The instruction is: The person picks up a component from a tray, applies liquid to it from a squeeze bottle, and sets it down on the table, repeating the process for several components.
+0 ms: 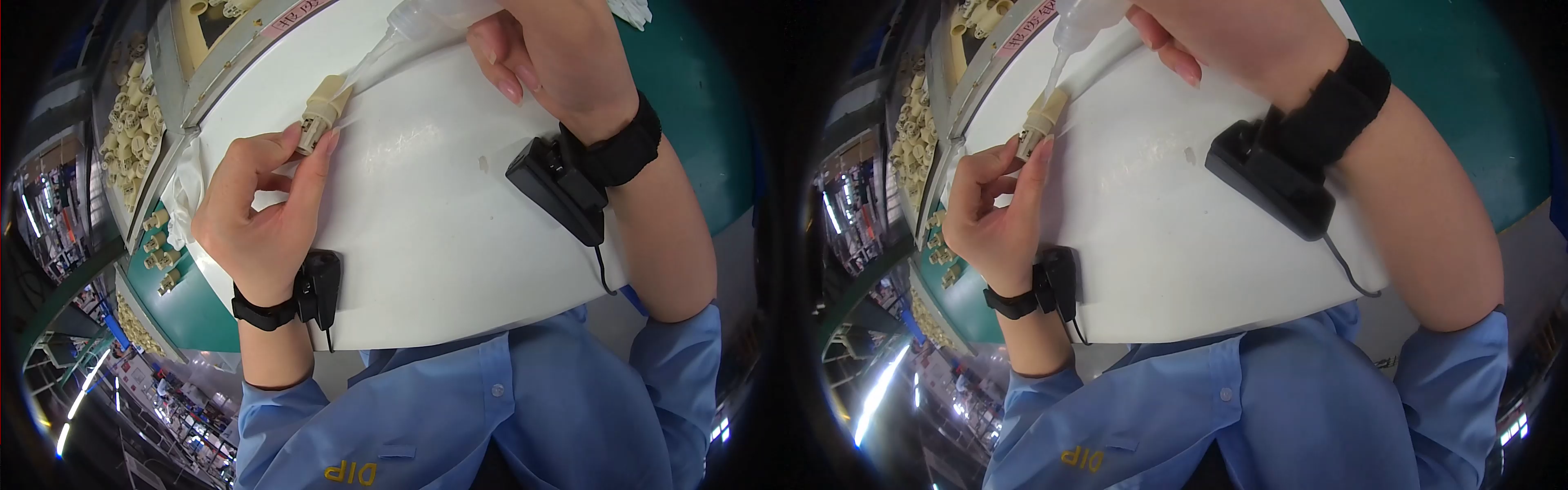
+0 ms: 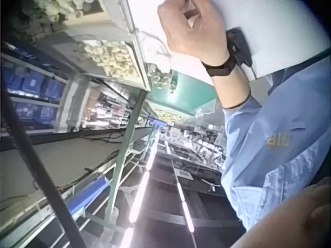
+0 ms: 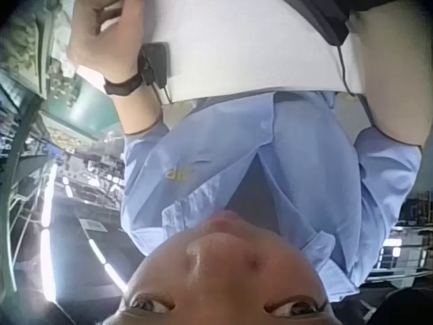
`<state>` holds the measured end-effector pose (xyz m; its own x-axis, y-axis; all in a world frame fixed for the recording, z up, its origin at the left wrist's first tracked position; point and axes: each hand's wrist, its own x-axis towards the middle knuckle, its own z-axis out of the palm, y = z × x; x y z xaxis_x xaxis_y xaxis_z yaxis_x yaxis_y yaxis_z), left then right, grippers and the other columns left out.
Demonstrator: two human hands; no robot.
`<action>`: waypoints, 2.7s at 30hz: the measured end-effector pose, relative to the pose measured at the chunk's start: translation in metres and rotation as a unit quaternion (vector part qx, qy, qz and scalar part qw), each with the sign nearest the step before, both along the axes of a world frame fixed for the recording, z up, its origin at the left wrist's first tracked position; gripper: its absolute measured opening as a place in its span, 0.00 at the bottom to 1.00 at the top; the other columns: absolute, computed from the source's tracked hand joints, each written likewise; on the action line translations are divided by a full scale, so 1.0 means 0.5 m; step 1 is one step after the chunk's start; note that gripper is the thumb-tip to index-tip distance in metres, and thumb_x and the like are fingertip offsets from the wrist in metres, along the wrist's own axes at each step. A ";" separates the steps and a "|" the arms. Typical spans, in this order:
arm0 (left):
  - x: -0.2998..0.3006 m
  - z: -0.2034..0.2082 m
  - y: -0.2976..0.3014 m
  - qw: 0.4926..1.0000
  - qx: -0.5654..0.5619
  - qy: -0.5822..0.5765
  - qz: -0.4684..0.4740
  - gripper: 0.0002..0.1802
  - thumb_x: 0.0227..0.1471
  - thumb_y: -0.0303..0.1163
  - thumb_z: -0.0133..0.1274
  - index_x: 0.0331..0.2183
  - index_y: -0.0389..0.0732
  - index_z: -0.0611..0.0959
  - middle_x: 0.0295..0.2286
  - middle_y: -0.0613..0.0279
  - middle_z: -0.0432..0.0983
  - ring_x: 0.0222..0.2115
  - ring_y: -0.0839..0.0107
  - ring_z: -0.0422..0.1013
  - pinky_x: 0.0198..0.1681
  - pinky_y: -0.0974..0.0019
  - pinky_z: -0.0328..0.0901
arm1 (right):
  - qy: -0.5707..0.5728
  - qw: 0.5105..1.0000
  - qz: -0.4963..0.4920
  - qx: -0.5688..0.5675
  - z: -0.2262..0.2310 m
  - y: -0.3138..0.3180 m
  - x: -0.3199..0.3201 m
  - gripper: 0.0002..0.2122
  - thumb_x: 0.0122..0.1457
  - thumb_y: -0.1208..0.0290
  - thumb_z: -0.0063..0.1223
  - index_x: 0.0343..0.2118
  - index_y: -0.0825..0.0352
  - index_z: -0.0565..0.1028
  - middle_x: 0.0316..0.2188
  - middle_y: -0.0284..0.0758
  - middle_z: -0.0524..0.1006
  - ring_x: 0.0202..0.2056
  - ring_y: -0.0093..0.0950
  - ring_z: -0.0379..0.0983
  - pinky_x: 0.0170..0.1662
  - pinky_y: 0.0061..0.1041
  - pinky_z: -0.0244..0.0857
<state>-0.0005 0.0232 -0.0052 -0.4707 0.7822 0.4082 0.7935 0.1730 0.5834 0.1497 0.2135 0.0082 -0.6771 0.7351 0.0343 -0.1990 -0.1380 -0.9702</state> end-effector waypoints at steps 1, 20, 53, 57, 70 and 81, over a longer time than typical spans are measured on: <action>0.000 0.001 0.001 1.000 0.002 0.002 0.001 0.12 0.42 0.23 0.72 0.28 0.32 0.83 0.26 0.58 0.82 0.22 0.78 0.76 0.24 0.76 0.71 | -0.001 1.000 -0.003 -0.005 0.002 0.000 -0.001 0.13 0.62 0.63 0.59 0.34 0.71 0.80 0.17 0.30 0.74 0.10 0.15 0.63 0.08 0.19 0.53; 0.004 0.011 -0.003 1.000 -0.011 -0.002 0.012 0.12 0.43 0.23 0.72 0.27 0.30 0.82 0.23 0.58 0.81 0.23 0.78 0.77 0.28 0.75 0.73 | -0.023 1.000 0.007 0.006 0.009 0.001 0.005 0.14 0.61 0.62 0.59 0.32 0.71 0.80 0.13 0.28 0.71 0.08 0.16 0.61 0.09 0.19 0.52; 0.010 0.015 0.000 0.998 -0.027 -0.030 0.044 0.14 0.44 0.26 0.72 0.24 0.31 0.80 0.19 0.61 0.79 0.21 0.79 0.77 0.28 0.76 0.72 | -0.024 1.000 0.003 0.013 0.004 -0.002 0.003 0.13 0.61 0.63 0.60 0.25 0.66 0.76 0.11 0.27 0.68 0.08 0.16 0.60 0.09 0.20 0.50; 0.008 0.010 0.005 0.999 -0.012 -0.016 0.045 0.15 0.44 0.27 0.72 0.24 0.31 0.80 0.19 0.61 0.79 0.21 0.79 0.76 0.28 0.77 0.71 | -0.031 0.999 0.001 0.015 0.008 0.000 0.002 0.13 0.61 0.63 0.61 0.24 0.66 0.76 0.12 0.27 0.69 0.08 0.16 0.61 0.09 0.20 0.51; 0.006 0.008 0.002 0.998 -0.021 -0.029 0.057 0.16 0.45 0.29 0.72 0.23 0.32 0.80 0.18 0.61 0.79 0.20 0.80 0.75 0.28 0.78 0.69 | -0.009 0.999 0.025 0.033 -0.002 0.003 0.003 0.13 0.62 0.63 0.60 0.24 0.65 0.76 0.10 0.27 0.68 0.08 0.16 0.60 0.09 0.19 0.50; 0.000 0.001 0.001 0.992 -0.002 -0.101 0.077 0.18 0.46 0.31 0.72 0.22 0.33 0.78 0.18 0.65 0.77 0.20 0.82 0.73 0.28 0.80 0.68 | -0.008 0.999 0.023 0.036 -0.005 0.001 0.003 0.12 0.62 0.63 0.59 0.26 0.65 0.77 0.11 0.27 0.69 0.08 0.15 0.60 0.10 0.19 0.51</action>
<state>-0.0008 0.0237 -0.0047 -0.6559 0.6966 0.2908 0.6252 0.2855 0.7264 0.1509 0.2139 0.0056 -0.7104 0.6997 0.0755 -0.1784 -0.0753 -0.9811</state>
